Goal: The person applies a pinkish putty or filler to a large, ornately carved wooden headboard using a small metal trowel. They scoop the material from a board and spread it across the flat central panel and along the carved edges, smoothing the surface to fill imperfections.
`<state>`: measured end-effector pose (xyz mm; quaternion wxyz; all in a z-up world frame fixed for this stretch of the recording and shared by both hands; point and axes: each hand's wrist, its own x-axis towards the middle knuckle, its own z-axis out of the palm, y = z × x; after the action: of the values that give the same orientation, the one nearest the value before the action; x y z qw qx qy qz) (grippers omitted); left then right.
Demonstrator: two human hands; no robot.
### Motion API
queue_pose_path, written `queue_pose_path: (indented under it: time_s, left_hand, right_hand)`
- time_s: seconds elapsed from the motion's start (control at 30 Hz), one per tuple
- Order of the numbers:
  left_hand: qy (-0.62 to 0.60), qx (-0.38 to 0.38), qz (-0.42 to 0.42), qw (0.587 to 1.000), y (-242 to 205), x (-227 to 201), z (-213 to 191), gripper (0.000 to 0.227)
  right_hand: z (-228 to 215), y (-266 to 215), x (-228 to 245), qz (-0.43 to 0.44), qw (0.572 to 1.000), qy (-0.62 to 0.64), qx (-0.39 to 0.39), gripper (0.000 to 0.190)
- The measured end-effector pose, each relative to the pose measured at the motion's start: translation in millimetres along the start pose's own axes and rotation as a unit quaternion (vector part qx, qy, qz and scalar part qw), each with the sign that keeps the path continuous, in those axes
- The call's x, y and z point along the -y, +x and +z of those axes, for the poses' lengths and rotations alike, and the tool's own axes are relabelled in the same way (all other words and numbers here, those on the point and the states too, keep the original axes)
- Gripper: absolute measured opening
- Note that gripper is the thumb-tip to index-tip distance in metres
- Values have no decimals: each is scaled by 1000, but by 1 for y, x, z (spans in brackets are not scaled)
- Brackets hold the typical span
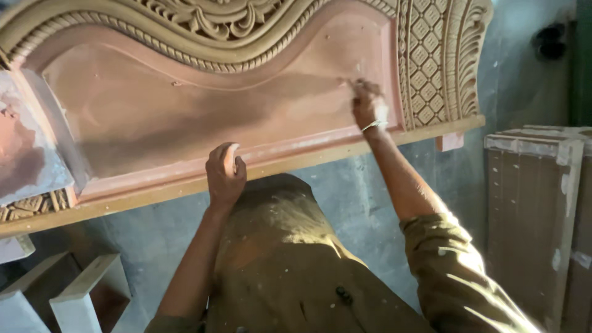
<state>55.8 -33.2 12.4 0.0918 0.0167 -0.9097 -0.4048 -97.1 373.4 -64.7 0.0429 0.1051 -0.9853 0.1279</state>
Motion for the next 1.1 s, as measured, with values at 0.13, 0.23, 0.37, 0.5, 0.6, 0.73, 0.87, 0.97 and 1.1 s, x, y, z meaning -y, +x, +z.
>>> queue_pose_path:
  time_s: [0.13,0.23,0.37,0.5,0.6,0.73,0.87,0.97,1.1]
  left_hand:
    - [9,75,-57,995,-16,4,0,31]
    - [-25,64,-54,996,-19,9,17,26]
    - [-13,66,-2,998,-4,5,31,29]
    - [-13,61,-19,998,-3,2,26,26]
    - [-17,41,-28,999,-14,11,14,26]
    - [-11,42,-67,997,-38,28,-1,24]
    - [-38,-1,-77,996,-46,38,-9,25]
    - [-86,-34,-86,992,-48,47,-24,25]
    - [-126,-102,-49,985,-49,82,-47,28]
  right_hand:
    - [25,-25,23,-46,993,55,-96,43]
    - [44,-64,89,-21,998,21,54,39]
    - [40,-50,86,-110,976,-65,175,28]
    - [24,3,-12,47,966,-250,40,43]
    - [13,21,-35,191,972,-87,108,34]
    - [29,13,18,212,974,2,81,24]
    - [54,-22,135,118,992,43,29,17]
    - [53,-40,229,96,986,108,79,22]
    - [51,-38,311,1,977,85,198,24]
